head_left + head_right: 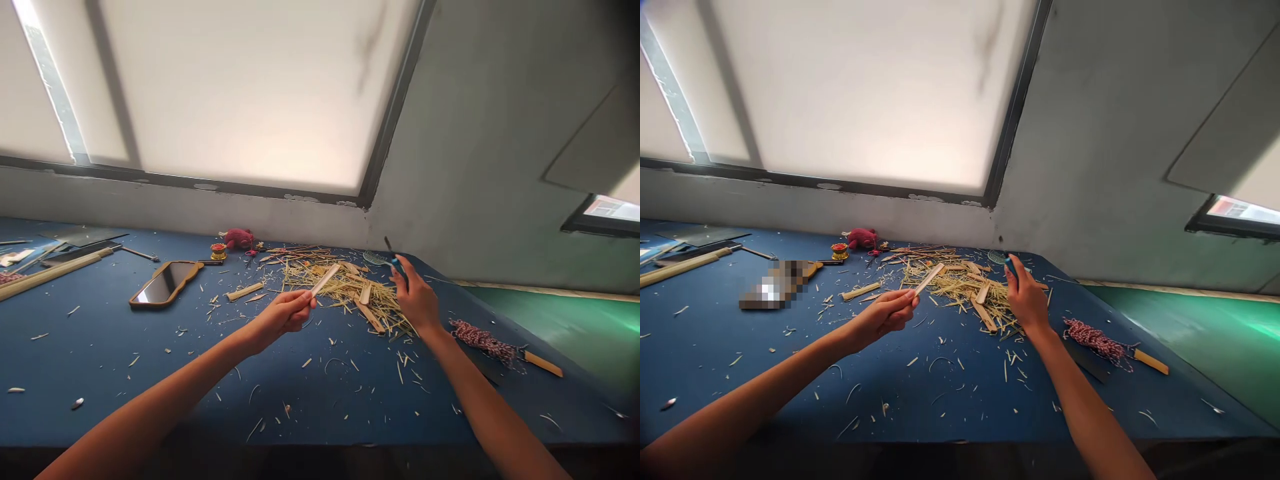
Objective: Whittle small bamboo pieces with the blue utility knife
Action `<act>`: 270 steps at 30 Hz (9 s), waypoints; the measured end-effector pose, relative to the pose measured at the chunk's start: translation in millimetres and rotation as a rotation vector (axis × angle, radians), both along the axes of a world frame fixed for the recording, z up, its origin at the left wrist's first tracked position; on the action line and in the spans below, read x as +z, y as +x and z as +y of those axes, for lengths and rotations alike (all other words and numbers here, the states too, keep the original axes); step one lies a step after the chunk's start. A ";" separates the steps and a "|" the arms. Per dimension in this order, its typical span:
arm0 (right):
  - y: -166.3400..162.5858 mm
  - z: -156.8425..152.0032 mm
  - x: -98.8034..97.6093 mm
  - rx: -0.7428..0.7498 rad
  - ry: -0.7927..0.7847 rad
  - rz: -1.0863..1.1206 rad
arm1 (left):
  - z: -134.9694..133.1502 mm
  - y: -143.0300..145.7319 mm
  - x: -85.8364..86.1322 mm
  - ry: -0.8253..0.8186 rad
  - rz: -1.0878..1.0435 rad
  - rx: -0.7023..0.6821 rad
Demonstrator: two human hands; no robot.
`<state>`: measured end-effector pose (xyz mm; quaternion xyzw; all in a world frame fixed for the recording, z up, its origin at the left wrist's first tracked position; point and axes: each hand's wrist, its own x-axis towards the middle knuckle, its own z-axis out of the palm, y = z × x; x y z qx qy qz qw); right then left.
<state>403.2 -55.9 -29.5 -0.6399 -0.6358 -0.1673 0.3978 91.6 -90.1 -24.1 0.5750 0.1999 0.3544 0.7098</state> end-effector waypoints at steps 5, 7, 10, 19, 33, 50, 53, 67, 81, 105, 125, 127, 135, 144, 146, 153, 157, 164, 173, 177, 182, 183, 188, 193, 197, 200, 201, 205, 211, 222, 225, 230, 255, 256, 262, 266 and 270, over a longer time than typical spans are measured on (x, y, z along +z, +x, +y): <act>-17.7 -11.7 2.1 0.142 0.121 0.041 | 5.3 0.4 -5.8 0.056 0.062 0.206; -41.5 -17.6 -4.5 0.291 0.128 -0.068 | 8.4 -0.2 -8.1 0.055 0.079 0.276; -70.5 -25.3 -17.5 0.487 0.056 -0.325 | 10.5 0.0 -10.3 0.069 0.093 0.311; -77.1 -24.9 -30.5 0.494 0.113 -0.596 | 12.7 1.4 -15.3 0.074 0.046 0.229; -53.6 -5.7 -23.4 0.265 0.085 -0.633 | 20.6 -1.2 -17.1 -0.089 -0.039 0.109; -38.3 -1.0 -20.5 0.317 0.134 -0.779 | 37.3 -29.8 -2.9 -0.078 0.173 -0.136; -37.6 -0.3 -19.5 0.326 0.086 -0.742 | 39.1 -39.1 1.9 -0.063 0.219 -0.165; 33.0 -2.3 6.6 -0.091 0.255 -0.014 | 54.7 -72.5 6.7 -0.069 0.330 -0.091; -55.3 -19.0 -21.0 0.376 0.023 -0.314 | 36.1 -34.9 -11.6 0.081 0.292 -0.011; -46.8 -12.6 -27.2 0.314 -0.014 -0.191 | 19.8 -6.7 -26.0 0.147 0.315 0.148; -72.7 -22.8 -38.3 0.508 -0.075 -0.571 | 25.8 -2.9 -34.3 0.143 0.288 0.151; -70.2 -19.6 -37.0 0.448 -0.070 -0.588 | 28.7 -0.9 -36.0 0.137 0.284 0.146; -41.8 1.3 -19.1 0.201 -0.152 -0.377 | 21.0 -2.5 -27.4 0.140 0.282 0.071; 28.6 2.1 -1.9 -0.102 0.099 0.040 | 27.9 -9.9 -34.7 0.110 0.232 0.166; 17.5 -0.8 0.5 -0.038 0.129 -0.003 | 29.1 -9.5 -34.5 0.101 0.231 0.192; -40.4 -20.2 2.9 0.277 0.128 -0.309 | 34.6 -7.9 -45.7 0.112 0.229 0.207; -76.7 -31.9 -15.2 0.497 -0.049 -0.398 | 37.1 -8.1 -52.5 0.172 0.258 0.216; -88.5 -39.2 -31.4 0.531 -0.116 -0.526 | 28.0 -5.4 -46.6 0.278 0.324 0.283; -74.7 -23.0 -32.4 0.391 -0.156 -0.473 | 14.1 -6.3 -39.5 0.477 0.546 0.411; -35.0 -4.6 -25.5 0.107 -0.171 -0.251 | 8.4 -7.0 -29.9 0.526 0.541 0.407; -19.1 -8.5 -14.3 0.076 -0.005 -0.112 | 10.3 -7.4 -26.7 0.521 0.502 0.465; -26.7 -12.9 -14.6 0.131 0.023 -0.117 | 12.0 -7.6 -28.3 0.508 0.503 0.478; -80.9 -37.1 -29.5 0.490 -0.065 -0.312 | 22.2 -10.1 -39.4 0.360 0.487 0.454; -100.2 -46.6 -38.5 0.534 -0.098 -0.503 | 25.7 -9.1 -44.0 0.265 0.410 0.380; -99.2 -46.1 -37.7 0.572 -0.104 -0.515 | 22.5 -6.7 -42.8 0.281 0.428 0.364; -98.7 -45.1 -38.3 0.619 -0.125 -0.501 | 19.3 -6.0 -40.4 0.275 0.421 0.342; -98.5 -45.0 -38.8 0.628 -0.132 -0.498 | 18.4 -6.0 -39.6 0.263 0.412 0.333; -98.1 -45.9 -41.0 0.652 -0.156 -0.485 | 16.9 -6.7 -37.8 0.236 0.381 0.316; -93.9 -42.7 -40.2 0.607 -0.167 -0.509 | 16.9 -9.2 -38.3 0.215 0.341 0.194; -88.7 -41.1 -34.0 0.496 -0.157 -0.382 | 12.9 -9.4 -36.9 0.182 0.439 0.201; -95.4 -47.2 -36.5 0.528 -0.175 -0.438 | 14.0 -9.6 -37.2 0.188 0.453 0.200; -103.8 -55.7 -40.9 0.567 -0.211 -0.509 | 15.4 -6.6 -43.1 0.260 0.450 0.218; -89.8 -38.3 -37.3 0.493 -0.285 -0.313 | 4.1 -4.5 -35.9 0.511 0.752 0.449; -92.3 -40.6 -37.8 0.544 -0.300 -0.323 | 4.4 -5.0 -35.9 0.517 0.750 0.458; -92.6 -35.3 -35.9 0.453 -0.263 -0.256 | 5.3 -5.3 -37.8 0.568 0.767 0.484; -96.9 -40.7 -35.9 0.562 -0.303 -0.261 | 5.8 -5.8 -37.5 0.574 0.771 0.493; -106.9 -49.4 -35.0 0.618 -0.297 -0.355 | 8.9 -7.2 -36.7 0.585 0.746 0.512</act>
